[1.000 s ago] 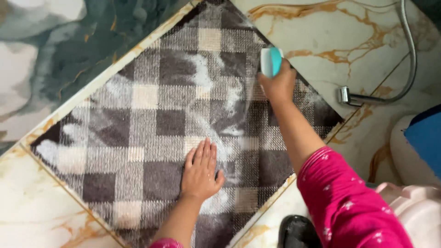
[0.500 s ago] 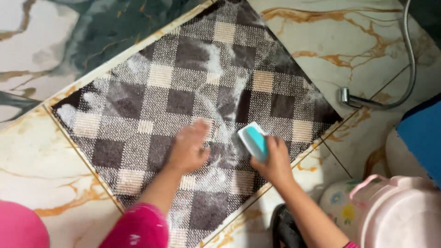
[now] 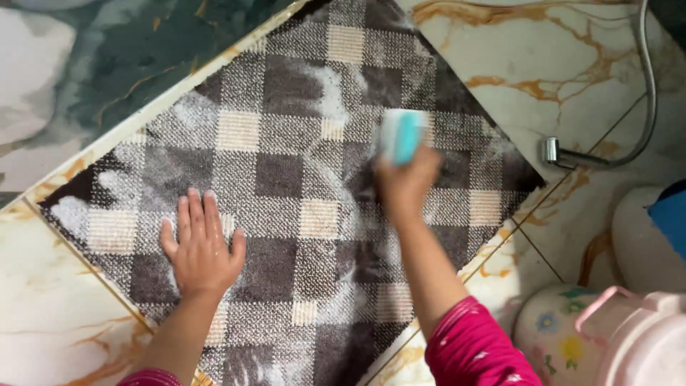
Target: The person scrubs a checkered doormat with a brush and soapy water, then flips it to scrub the blue underside. They rinse the mat with a handheld shower head and continue scrubbing both sides.
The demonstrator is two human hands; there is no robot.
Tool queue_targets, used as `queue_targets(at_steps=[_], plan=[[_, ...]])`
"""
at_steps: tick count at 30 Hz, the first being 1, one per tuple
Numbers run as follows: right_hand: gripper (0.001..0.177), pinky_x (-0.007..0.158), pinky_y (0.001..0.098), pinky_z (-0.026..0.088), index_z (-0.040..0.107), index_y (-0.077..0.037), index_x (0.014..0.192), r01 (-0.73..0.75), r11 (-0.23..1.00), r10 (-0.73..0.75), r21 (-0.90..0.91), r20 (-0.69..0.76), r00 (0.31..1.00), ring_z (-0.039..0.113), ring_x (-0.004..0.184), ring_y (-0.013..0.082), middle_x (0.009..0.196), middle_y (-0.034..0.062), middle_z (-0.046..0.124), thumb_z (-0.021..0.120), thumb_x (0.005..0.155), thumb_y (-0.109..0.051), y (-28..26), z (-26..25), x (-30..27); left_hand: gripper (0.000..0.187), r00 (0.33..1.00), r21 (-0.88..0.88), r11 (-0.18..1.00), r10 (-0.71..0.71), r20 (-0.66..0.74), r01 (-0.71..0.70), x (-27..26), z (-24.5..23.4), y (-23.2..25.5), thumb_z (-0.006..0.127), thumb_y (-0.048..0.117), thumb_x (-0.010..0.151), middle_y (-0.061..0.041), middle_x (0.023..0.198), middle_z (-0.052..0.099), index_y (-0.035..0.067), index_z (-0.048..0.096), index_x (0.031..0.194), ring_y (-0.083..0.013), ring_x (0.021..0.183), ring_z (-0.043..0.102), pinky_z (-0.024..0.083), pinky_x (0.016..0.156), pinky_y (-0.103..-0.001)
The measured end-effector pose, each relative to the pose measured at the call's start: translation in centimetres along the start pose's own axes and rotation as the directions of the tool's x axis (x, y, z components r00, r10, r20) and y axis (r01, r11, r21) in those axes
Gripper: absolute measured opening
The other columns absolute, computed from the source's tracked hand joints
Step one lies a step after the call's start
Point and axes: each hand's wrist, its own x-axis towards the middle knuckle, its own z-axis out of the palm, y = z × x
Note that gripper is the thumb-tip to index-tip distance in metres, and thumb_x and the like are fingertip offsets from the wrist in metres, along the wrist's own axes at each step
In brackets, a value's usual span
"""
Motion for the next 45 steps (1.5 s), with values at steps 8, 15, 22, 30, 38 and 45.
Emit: queue_targets(at_steps=[8,15,22,30,38,45], plan=[[0.052,0.084,0.0471,0.052,0.065,-0.002,0.119,0.358,0.932,-0.355,0.064,0.377,0.856,0.063,0.095,0.0361,0.102,0.0215,0.065,0.088,0.075,-0.017,5.2,-9.2,-5.8,0.082,1.0,0.022,1.0,-0.02,-0.002,0.02,0.0,-0.7,0.4,0.047,0.049,0.092,-0.017,0.17,0.027,0.005,0.034,0.161,-0.029,0.157,0.023,0.011,0.123,-0.056],[0.039,0.09,0.0483,0.048,0.058,0.001,0.107,0.18,0.984,-0.18,0.008,0.068,0.981,0.058,0.102,0.0352,0.105,0.0205,0.06,0.085,0.085,-0.016,2.0,0.1,-7.6,0.082,1.0,0.019,1.0,-0.018,0.001,0.018,-0.4,-0.7,0.5,0.047,0.049,0.093,-0.017,0.171,0.027,0.005,0.034,0.162,-0.0288,0.157,0.024,0.012,0.123,-0.056],[0.053,0.075,0.0452,0.047,0.067,-0.002,0.121,0.544,0.83,-0.551,0.125,0.338,0.763,0.058,0.089,0.0343,0.098,0.0173,0.063,0.084,0.071,-0.012,6.1,-9.2,-9.2,0.082,0.999,0.026,1.0,-0.006,-0.033,0.007,0.0,-0.3,0.1,0.047,0.05,0.095,-0.017,0.171,0.027,0.005,0.035,0.162,-0.0288,0.158,0.024,0.011,0.123,-0.056],[0.036,0.075,0.0501,0.042,0.054,0.0,0.089,0.298,0.952,-0.305,0.069,0.13,0.943,0.056,0.084,0.0368,0.086,0.0196,0.056,0.086,0.077,-0.011,2.7,-3.8,-13.2,0.083,0.999,0.031,1.0,-0.005,-0.032,0.006,-0.4,0.0,0.3,0.045,0.05,0.094,-0.016,0.171,0.025,0.005,0.031,0.162,-0.0283,0.157,0.022,0.01,0.122,-0.055],[0.08,0.093,0.0481,0.049,0.05,-0.003,0.143,0.379,0.921,-0.374,0.09,0.475,0.797,0.057,0.108,0.0383,0.119,0.0223,0.058,0.089,0.074,-0.017,3.1,-12.1,-12.8,0.082,1.0,0.029,1.0,-0.008,0.001,0.008,-0.6,-0.5,-0.1,0.046,0.048,0.095,-0.016,0.171,0.024,0.005,0.03,0.163,-0.0283,0.158,0.021,0.01,0.122,-0.056],[0.077,0.099,0.0503,0.052,0.047,-0.012,0.14,0.427,0.841,-0.54,0.33,0.498,0.678,0.059,0.119,0.0415,0.136,0.0238,0.058,0.087,0.077,-0.027,1.1,-12.4,-17.9,0.081,1.0,-0.004,1.0,0.005,-0.024,-0.005,-0.5,-0.3,0.0,0.045,0.047,0.095,-0.017,0.171,0.025,0.005,0.031,0.163,-0.0287,0.157,0.021,0.011,0.122,-0.056]])
